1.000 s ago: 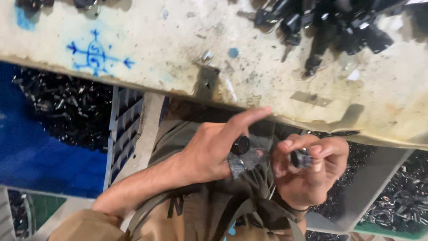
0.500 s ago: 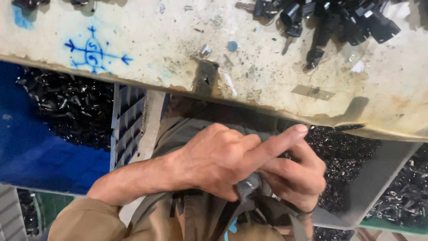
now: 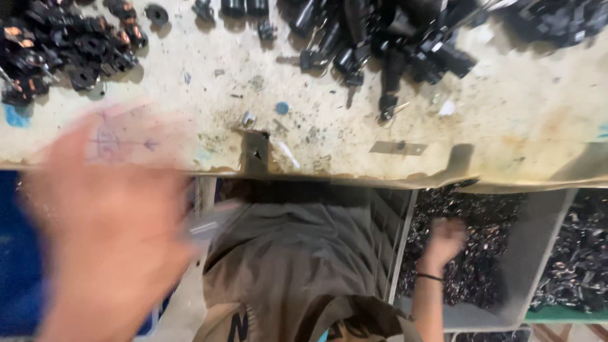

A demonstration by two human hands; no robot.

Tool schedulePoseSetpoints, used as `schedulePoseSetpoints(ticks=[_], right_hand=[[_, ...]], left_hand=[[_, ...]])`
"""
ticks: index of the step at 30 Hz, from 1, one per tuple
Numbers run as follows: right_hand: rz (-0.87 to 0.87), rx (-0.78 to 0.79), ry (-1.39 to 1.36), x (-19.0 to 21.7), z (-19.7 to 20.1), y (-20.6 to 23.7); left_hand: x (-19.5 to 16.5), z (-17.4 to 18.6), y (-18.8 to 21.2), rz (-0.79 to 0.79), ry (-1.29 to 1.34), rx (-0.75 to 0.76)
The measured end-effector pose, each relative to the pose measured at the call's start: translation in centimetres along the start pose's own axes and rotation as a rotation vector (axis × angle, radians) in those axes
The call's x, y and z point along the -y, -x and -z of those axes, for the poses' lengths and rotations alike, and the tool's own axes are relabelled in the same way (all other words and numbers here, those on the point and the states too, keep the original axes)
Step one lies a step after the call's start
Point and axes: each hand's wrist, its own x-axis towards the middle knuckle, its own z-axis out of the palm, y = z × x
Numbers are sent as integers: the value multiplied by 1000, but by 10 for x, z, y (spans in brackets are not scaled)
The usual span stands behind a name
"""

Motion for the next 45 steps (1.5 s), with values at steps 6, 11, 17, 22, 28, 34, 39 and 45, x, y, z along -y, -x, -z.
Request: schedulePoseSetpoints(ticks=[6,11,17,22,28,34,39,45], right_hand=[[-122,396,310,-22,-25,19],[-43,422,279,11,-10,21],[-76,360,-4,3,1,21],[-605,71,-720,-33,26,9],[-489,72,-1186,-68,72,-17],[-402,134,-1415,-76,110,-40],[-203,335,-1743,-78,141,-53],[-158,232,-1924,-71,153,-61]], left_hand=[[-133,40,-175,-742,-561,-1079],[-184,75,-264,-1001,-307,-860],[-159,67,-259,-983,-242,-865],[-117,39,-232,-908,-317,-940],[-81,38,-209,-968,-125,-850],[-83,56,-199,-900,598,-1003],[-100,75,-154,-954,1391,-788],[-103,56,-92,-981,1733,-355]])
